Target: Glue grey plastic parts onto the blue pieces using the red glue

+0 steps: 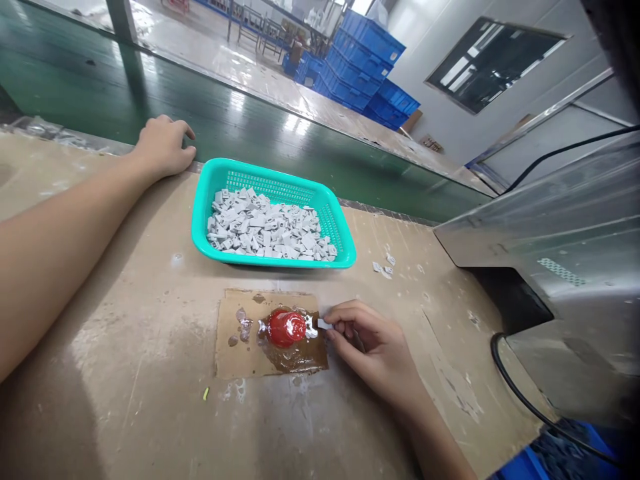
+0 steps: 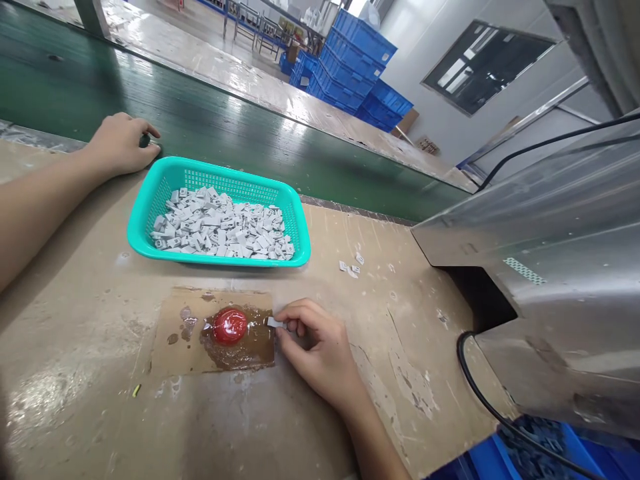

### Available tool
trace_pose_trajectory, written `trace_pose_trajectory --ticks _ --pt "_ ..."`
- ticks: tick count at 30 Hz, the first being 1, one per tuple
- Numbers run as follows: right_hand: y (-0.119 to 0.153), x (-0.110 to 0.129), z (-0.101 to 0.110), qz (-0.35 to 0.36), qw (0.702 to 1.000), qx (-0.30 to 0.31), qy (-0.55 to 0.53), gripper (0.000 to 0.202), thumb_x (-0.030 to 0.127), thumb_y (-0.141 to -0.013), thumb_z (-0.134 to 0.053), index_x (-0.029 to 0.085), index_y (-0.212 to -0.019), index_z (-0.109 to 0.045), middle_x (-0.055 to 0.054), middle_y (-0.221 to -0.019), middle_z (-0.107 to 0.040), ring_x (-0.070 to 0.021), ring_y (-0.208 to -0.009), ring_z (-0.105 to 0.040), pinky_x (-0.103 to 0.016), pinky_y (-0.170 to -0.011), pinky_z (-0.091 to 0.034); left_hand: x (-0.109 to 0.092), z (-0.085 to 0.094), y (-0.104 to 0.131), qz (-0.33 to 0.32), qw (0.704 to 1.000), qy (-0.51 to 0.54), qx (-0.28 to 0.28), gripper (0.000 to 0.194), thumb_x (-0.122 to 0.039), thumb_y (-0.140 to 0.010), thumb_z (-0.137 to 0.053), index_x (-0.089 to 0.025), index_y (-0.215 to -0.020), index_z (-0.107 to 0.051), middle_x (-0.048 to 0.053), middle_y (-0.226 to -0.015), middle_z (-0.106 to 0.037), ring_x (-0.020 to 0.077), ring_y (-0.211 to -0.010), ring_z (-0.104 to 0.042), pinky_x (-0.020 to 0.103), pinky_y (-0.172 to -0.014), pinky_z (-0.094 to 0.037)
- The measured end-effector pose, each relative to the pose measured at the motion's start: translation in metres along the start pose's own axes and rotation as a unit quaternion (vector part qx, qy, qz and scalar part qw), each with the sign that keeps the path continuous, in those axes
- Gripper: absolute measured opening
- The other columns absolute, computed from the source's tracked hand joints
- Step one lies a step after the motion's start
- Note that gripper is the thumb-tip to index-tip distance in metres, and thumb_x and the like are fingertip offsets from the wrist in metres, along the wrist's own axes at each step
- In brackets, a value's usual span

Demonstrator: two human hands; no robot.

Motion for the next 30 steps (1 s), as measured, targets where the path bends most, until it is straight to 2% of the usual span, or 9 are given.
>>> trace_pose_trajectory --ticks 7,15,21,30 --pt "0.0003 -0.0006 -0.0005 0.008 1.000 0.007 0.001 0.009 0.015 -0.078 -0.053 0.019 -0.084 -0.058 -0.005 -0.079 -0.055 -0.0138 -0.065 -0.050 -0.027 -0.056 -0.043 -0.0015 -0.0005 -0.0005 -0.016 1.000 -0.008 -0.010 0.045 -0.033 -0.076 -0.034 -0.012 -0.113 -0.050 0.014 -0.110 -0.047 0.0297 -0.113 -0.041 0.040 -0.093 -0.032" --pt "0.0001 -0.0019 0.0004 0.009 1.000 0.004 -0.011 0.009 0.016 -0.078 -0.054 0.019 -0.084 -0.059 -0.006 -0.081 -0.057 -0.0141 -0.065 -0.053 -0.027 -0.056 -0.045 0.0001 -0.0022 -0.0009 0.003 1.000 0.011 0.001 0.045 -0.034 -0.077 -0.035 -0.013 -0.115 -0.048 0.012 -0.114 -0.047 0.0287 -0.111 -0.039 0.040 -0.094 -0.031" --pt "-0.0026 -0.0021 0.0053 0.014 0.999 -0.044 -0.022 0.010 0.014 -0.078 -0.056 0.021 -0.084 -0.060 -0.004 -0.082 -0.057 -0.0142 -0.070 -0.053 -0.027 -0.060 -0.045 -0.0010 -0.0024 -0.0012 0.017 0.999 0.021 0.021 0.049 -0.043 -0.080 -0.033 -0.015 -0.117 -0.046 0.011 -0.118 -0.044 0.0278 -0.114 -0.037 0.040 -0.096 -0.029" --pt "-0.0063 -0.0012 0.0047 0.006 0.997 -0.074 0.024 0.008 0.015 -0.078 -0.058 0.020 -0.082 -0.061 -0.004 -0.082 -0.058 -0.0136 -0.069 -0.054 -0.026 -0.058 -0.045 -0.0039 0.0009 0.0000 0.007 1.000 0.014 -0.002 0.048 -0.044 -0.080 -0.033 -0.014 -0.112 -0.051 0.011 -0.109 -0.049 0.0282 -0.111 -0.042 0.042 -0.092 -0.033"
Point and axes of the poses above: each hand's wrist, its own y-axis away from the middle knuckle, its own z-axis out of the back of the hand, x = y × z, the point moved 7 cm from there along -y, towards the middle knuckle
